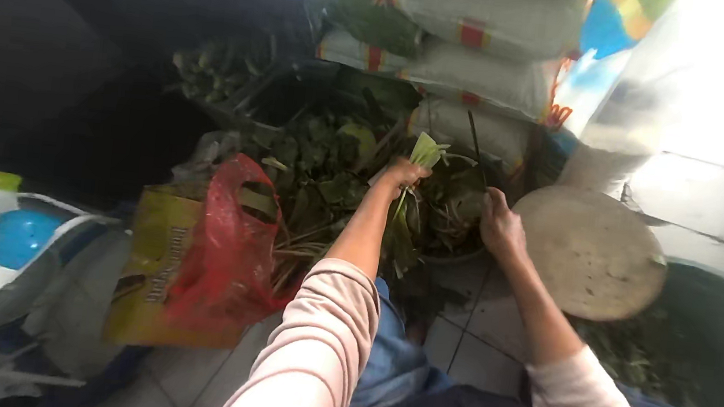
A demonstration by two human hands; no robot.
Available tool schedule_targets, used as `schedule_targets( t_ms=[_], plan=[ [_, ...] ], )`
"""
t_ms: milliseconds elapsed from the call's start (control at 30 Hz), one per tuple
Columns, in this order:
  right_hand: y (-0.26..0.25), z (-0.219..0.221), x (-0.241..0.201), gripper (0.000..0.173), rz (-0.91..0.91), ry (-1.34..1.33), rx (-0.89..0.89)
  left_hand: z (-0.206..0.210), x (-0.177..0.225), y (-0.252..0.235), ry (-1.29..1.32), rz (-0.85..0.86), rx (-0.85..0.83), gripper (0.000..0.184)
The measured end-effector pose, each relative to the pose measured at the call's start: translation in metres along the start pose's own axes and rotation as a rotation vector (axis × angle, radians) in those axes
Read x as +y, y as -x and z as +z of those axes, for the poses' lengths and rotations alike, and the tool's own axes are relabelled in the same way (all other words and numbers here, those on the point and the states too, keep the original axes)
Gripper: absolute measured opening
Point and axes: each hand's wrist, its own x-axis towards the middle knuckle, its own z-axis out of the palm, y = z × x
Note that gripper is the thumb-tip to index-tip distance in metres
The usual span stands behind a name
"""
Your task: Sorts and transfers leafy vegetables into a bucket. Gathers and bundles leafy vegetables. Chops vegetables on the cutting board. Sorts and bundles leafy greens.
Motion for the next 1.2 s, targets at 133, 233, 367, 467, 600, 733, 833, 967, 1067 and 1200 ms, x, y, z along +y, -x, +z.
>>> schedule_targets(
  t_ms=[133, 233, 367, 467, 600, 733, 833, 967, 1067, 1200],
  plan=[
    [0.042, -0.005, 0.001, 0.045, -0.262, 0.081, 0.131, -0.002, 0.001, 0.004, 0.103, -0.019, -0.038, 0.021],
    [0.044, 0.006, -0.002, 0.046, -0.25, 0.174, 0.056, 0.002, 0.003, 0.005, 0.137, -0.039, -0.03, 0.024],
    [0.025, 0.022, -0.006, 0.047, -0.162, 0.211, 0.008, 0.009, 0.012, 0.01, 0.147, -0.101, -0.022, 0.018],
    [0.023, 0.031, -0.009, 0.049, -0.173, 0.195, 0.026, 0.009, 0.014, 0.016, 0.186, -0.101, -0.037, 0.02],
    [0.016, 0.039, -0.015, 0.05, -0.128, 0.22, 0.008, 0.009, 0.012, 0.013, 0.191, -0.08, -0.053, 0.02],
    [-0.017, 0.038, -0.014, 0.051, 0.004, 0.185, -0.004, 0.01, 0.011, 0.012, 0.225, -0.093, -0.129, 0.02],
    [-0.036, 0.024, -0.006, 0.046, 0.05, 0.115, -0.065, 0.004, 0.008, 0.008, 0.231, -0.086, -0.166, 0.022],
    [-0.046, 0.013, 0.02, 0.054, 0.12, -0.108, -0.196, -0.011, 0.0, 0.006, 0.358, 0.011, -0.226, 0.021],
    [-0.044, 0.011, 0.043, 0.059, 0.236, -0.159, -0.268, -0.035, -0.004, 0.005, 0.588, 0.197, -0.236, 0.015],
    [-0.007, -0.013, 0.054, 0.045, 0.256, -0.312, -0.157, -0.071, -0.014, 0.008, 1.035, 0.637, -0.203, 0.028]
  ],
)
